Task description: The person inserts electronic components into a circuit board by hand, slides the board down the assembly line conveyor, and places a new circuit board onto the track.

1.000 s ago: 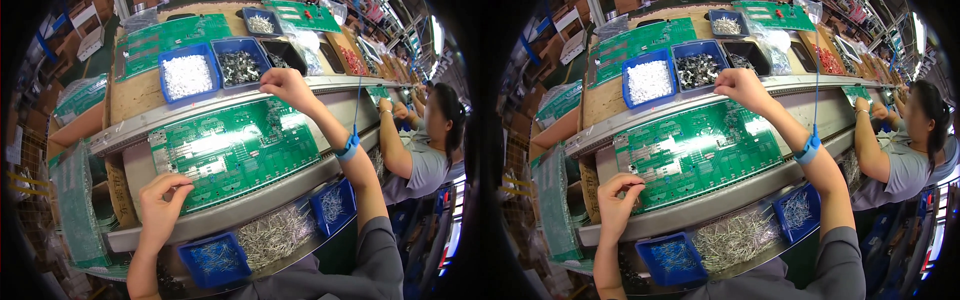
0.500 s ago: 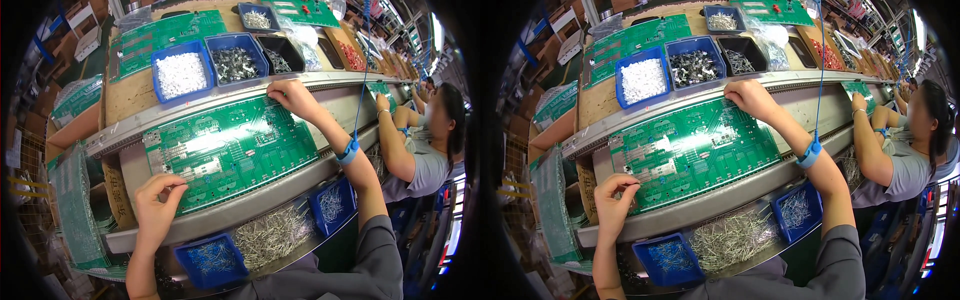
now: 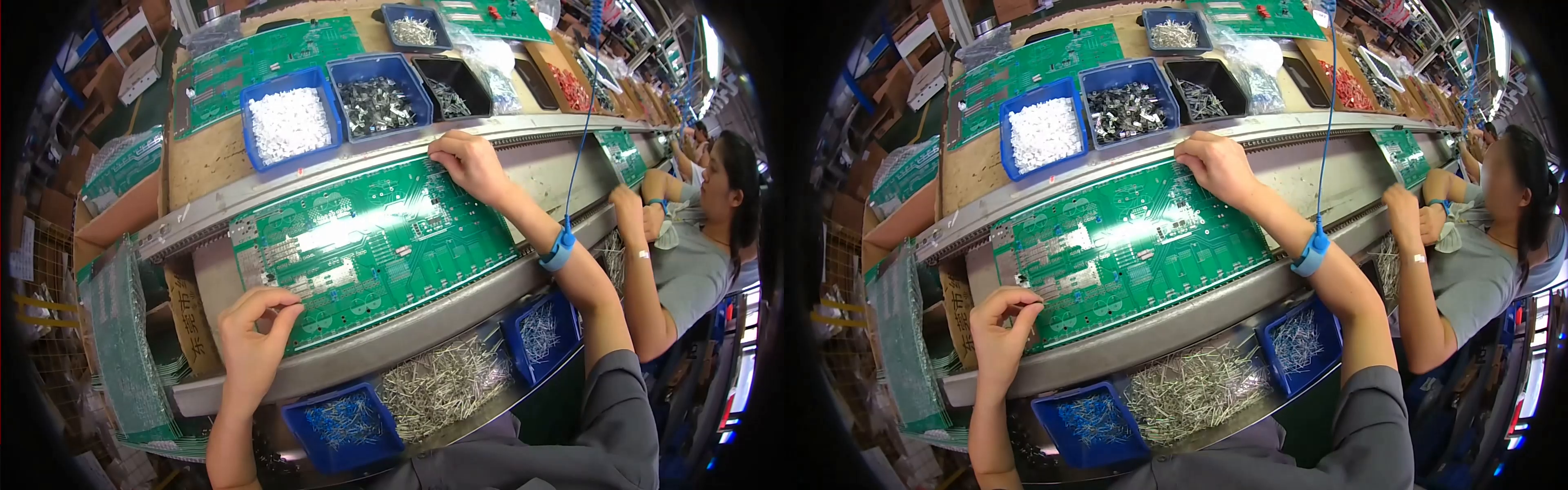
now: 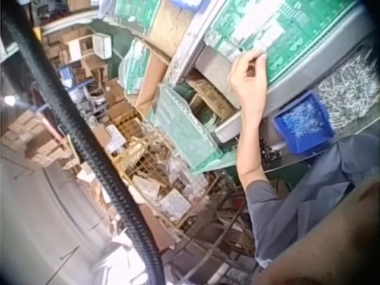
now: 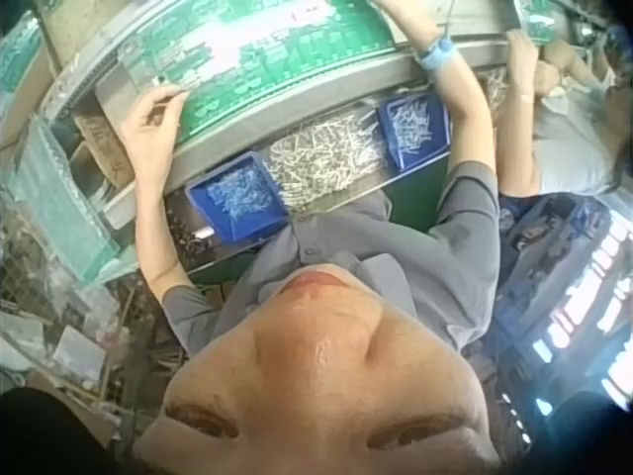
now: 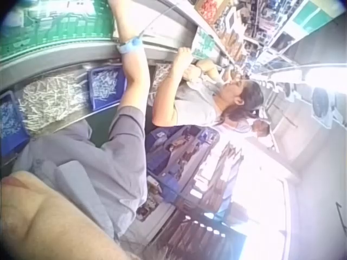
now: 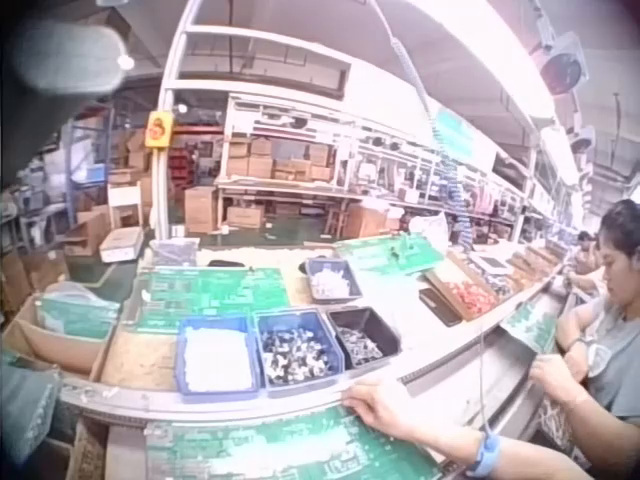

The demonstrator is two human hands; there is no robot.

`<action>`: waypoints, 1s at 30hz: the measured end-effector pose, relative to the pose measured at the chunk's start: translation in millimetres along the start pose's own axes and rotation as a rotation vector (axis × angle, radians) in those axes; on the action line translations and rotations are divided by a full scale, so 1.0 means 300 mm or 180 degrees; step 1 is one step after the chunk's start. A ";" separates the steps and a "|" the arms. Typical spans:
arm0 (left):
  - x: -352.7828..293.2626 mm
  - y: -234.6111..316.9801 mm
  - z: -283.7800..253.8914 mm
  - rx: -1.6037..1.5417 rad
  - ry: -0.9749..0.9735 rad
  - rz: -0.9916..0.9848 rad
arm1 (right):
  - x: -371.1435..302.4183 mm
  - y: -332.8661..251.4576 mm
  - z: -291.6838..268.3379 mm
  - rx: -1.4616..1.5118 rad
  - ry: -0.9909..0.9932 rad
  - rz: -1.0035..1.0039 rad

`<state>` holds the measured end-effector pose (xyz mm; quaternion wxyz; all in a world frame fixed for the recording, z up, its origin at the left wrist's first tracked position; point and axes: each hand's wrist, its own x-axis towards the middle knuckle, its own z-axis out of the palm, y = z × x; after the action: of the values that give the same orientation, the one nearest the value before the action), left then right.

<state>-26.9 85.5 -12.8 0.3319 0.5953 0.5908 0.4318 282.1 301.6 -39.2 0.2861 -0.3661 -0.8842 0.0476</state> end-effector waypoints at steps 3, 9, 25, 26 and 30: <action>-0.003 -0.003 0.003 -0.0028 0.0003 -0.0028 | 0.000 -0.017 -0.003 -0.0025 -0.0024 0.0051; -0.001 -0.002 0.002 -0.0050 -0.0038 -0.0056 | 0.019 0.002 -0.008 -0.0150 -0.0333 0.0067; 0.055 0.061 0.052 0.0075 -0.0074 0.0071 | 0.249 0.271 -0.064 -0.1377 -0.0620 0.0562; 0.071 0.073 0.065 0.0086 -0.0094 0.0070 | 0.252 0.279 -0.069 -0.1368 -0.0617 0.0584; 0.135 0.128 0.097 0.0258 -0.0128 0.0155 | 0.293 0.253 -0.053 -0.1271 -0.1038 0.0654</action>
<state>12.6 125.6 15.2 0.3087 0.6310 0.5863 0.4034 287.9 414.2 -6.9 0.0558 -0.4905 -0.8687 -0.0406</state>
